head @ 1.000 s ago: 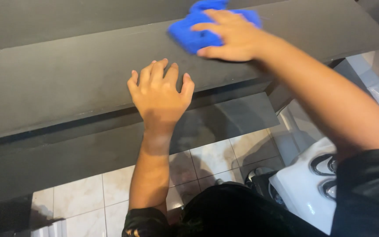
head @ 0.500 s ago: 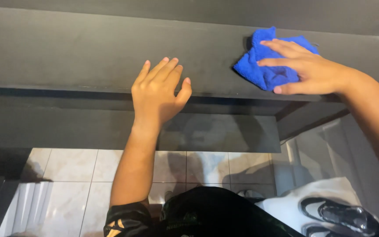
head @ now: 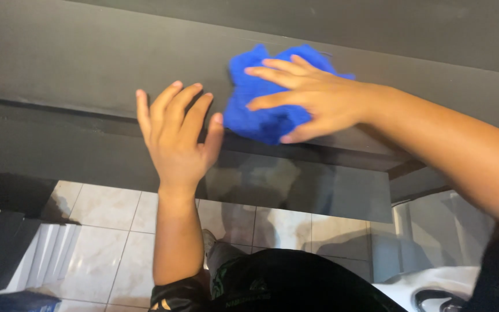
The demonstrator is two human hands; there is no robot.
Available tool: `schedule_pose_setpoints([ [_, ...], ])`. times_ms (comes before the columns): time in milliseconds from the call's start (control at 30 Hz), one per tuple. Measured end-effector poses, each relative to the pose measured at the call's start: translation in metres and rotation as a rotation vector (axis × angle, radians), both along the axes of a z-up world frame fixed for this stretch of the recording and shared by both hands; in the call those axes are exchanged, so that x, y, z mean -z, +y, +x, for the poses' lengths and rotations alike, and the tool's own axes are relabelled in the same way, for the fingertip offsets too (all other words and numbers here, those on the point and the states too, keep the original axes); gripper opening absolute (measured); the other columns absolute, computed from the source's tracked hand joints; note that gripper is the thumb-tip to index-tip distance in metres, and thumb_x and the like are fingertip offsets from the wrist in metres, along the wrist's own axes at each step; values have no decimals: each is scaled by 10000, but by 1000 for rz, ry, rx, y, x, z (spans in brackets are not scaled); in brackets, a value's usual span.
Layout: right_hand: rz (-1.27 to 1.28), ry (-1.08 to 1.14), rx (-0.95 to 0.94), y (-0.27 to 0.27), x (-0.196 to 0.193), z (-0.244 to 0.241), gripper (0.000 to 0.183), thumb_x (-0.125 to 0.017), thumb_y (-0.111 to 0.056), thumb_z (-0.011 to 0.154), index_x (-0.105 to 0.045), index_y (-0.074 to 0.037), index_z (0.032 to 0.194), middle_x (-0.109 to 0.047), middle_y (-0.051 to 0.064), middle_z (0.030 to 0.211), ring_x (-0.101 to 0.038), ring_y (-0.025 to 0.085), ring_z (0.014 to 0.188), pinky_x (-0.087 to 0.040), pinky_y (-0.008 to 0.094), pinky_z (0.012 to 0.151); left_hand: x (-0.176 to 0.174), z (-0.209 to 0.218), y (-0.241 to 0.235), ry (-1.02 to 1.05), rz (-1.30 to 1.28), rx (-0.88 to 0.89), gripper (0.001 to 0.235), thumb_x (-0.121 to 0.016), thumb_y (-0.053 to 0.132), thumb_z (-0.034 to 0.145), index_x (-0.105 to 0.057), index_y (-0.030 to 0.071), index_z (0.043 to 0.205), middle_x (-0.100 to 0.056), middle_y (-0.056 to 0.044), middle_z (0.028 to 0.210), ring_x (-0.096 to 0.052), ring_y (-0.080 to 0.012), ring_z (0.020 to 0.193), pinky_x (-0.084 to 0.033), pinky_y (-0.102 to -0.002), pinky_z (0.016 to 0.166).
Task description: Wiping down a shoe rack shelf and a shoe box with a microfiber cloth.
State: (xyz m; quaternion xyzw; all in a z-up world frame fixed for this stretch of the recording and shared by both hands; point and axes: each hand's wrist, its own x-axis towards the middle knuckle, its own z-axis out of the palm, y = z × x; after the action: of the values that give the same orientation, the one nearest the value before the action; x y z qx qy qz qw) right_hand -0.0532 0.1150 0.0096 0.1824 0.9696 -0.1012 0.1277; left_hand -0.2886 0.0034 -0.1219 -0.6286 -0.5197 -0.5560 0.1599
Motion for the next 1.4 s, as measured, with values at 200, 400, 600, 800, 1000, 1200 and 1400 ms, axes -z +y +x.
schedule_pose_setpoints([
  [200,-37,32,-56,29,18,-67,761,-808,-493,823,-494,-302,1489,-170,154,1707,-131,481,1564,-153,802,1092,15,-58,18,0,82,46,333,-549,177,1087,-760,91,844,-798,-33,1013,-718,-269,973,-293,-489,1132],
  [400,25,186,101,32,-8,58,642,-686,-396,870,-528,-141,1437,-242,179,1720,-253,392,1589,-173,561,1276,21,-68,23,162,53,134,239,-593,296,1018,-744,132,933,-788,-20,1089,-706,-218,990,-340,-404,923],
  [600,67,229,183,29,3,59,632,-704,-364,831,-564,-136,1403,-321,224,1685,-294,426,1583,-218,598,1287,42,-58,34,203,152,67,277,-576,490,1052,-702,253,987,-737,94,1125,-725,-125,989,-336,-389,830],
  [800,26,276,-121,69,38,-125,601,-631,-513,956,-547,-175,1446,-272,177,1692,-305,491,1546,-246,638,1272,40,-57,33,127,214,86,284,-591,497,1044,-697,234,1048,-763,80,1137,-738,-122,1006,-412,-324,800],
  [1000,-55,179,-92,84,43,-174,669,-799,-333,837,-539,-206,1441,-242,197,1682,-222,496,1542,-189,595,1256,41,-65,31,135,193,131,273,-604,487,1045,-715,240,1081,-762,87,1163,-721,-112,1019,-454,-291,862],
  [1200,-8,202,-24,32,10,-59,611,-720,-461,850,-581,-175,1371,-277,205,1691,-275,447,1566,-212,605,1252,46,-67,31,172,159,152,240,-562,453,1069,-686,255,1124,-755,106,1198,-703,-97,1080,-394,-317,902],
  [1400,-3,159,162,-20,-7,51,657,-792,-419,737,-634,-196,1335,-299,167,1699,-245,423,1592,-197,594,1256,52,-72,33,130,129,131,303,-508,472,1063,-752,295,1037,-750,121,1167,-688,-89,1072,-386,-290,881],
])
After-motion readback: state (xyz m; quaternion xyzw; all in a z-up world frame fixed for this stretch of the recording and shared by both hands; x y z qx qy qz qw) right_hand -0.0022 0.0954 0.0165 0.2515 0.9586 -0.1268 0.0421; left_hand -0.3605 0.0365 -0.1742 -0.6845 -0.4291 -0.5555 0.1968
